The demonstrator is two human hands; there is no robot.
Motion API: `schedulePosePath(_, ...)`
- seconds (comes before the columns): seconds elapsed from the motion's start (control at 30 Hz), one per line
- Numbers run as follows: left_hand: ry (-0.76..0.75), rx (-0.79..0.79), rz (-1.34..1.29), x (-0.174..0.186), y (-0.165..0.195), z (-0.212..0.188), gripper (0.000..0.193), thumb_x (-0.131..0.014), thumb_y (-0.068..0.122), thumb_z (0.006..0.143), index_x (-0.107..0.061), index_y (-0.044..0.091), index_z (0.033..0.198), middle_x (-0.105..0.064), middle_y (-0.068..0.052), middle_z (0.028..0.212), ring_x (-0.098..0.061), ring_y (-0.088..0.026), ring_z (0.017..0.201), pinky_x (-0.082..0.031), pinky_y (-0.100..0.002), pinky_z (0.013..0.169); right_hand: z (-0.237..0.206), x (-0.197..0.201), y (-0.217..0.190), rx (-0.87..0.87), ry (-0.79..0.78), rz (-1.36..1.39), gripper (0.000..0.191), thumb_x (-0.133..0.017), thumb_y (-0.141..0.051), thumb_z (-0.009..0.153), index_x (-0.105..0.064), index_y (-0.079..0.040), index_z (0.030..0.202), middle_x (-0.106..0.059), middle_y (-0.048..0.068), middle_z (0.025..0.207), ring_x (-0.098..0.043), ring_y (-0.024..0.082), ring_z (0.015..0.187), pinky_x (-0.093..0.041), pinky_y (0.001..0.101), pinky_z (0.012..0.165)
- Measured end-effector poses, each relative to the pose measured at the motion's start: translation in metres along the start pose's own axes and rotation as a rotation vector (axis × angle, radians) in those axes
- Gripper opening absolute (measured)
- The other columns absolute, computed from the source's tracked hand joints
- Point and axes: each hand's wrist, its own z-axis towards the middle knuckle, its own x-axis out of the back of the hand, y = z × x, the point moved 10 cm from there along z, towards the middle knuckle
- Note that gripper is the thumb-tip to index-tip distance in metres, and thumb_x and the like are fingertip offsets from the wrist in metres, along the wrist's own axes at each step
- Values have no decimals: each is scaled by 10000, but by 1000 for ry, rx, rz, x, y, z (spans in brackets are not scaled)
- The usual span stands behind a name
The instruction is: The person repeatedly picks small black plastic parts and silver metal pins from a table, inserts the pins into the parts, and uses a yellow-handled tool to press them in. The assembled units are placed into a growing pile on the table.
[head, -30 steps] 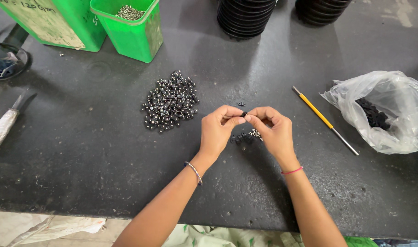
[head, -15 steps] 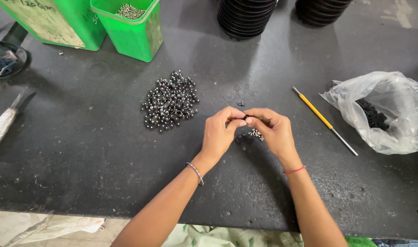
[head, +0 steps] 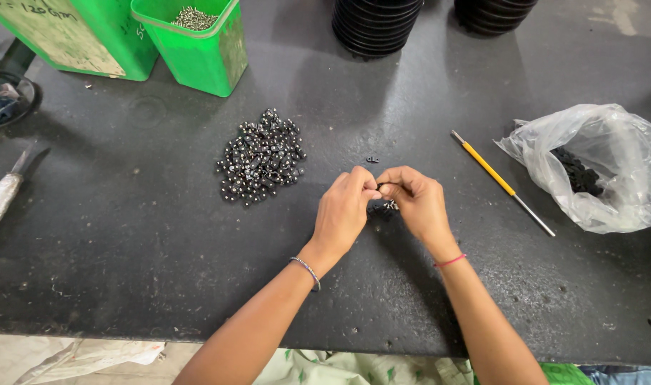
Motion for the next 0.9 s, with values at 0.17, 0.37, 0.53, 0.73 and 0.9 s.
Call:
schedulePosePath(0.17,23,-1,-53,3,-1,1,189,-716,65,919,-587,70,1058,-700,-65,916,-687,-265,889,-553,-401,751,1,-3,4,27,26,59,50,-703,13,925,-723,-14,963,-727,-7,836,-626,44,758,-520,213,683)
schedulePosePath(0.37,-51,137,-364,-2,-13,9,286,-738,9,839,-711,67,1118,-719,-66,982,-729,-176,864,-602,-301,793,3,-12,18,-63,-131,490,20,-642,-14,984,-652,-31,983,-718,29,901,-662,84,840,-546,247,789)
schedulePosePath(0.53,-46,88,-396,2,-8,11,199,-739,-16,849,-770,60,1030,-747,-66,1010,-729,-168,918,-597,-289,830,0,-18,20,-87,-262,697,6,-639,-45,1009,-639,-46,1015,-711,43,944,-652,100,875,-522,257,805)
schedulePosePath(0.73,-56,95,-455,-9,-19,9,178,-766,-14,836,-777,45,1004,-736,-69,1021,-719,-165,952,-583,-282,857,1,-10,20,-63,-282,625,77,-684,-65,997,-652,-38,1062,-705,25,968,-636,103,897,-525,261,820)
schedulePosePath(0.9,-92,297,-880,-33,-46,3,220,-715,21,931,-710,-10,1148,-751,-76,1163,-700,-155,1072,-572,-279,977,6,94,27,40,270,-352,193,-779,-106,908,-735,-68,1092,-731,49,996,-678,183,882,-532,294,827)
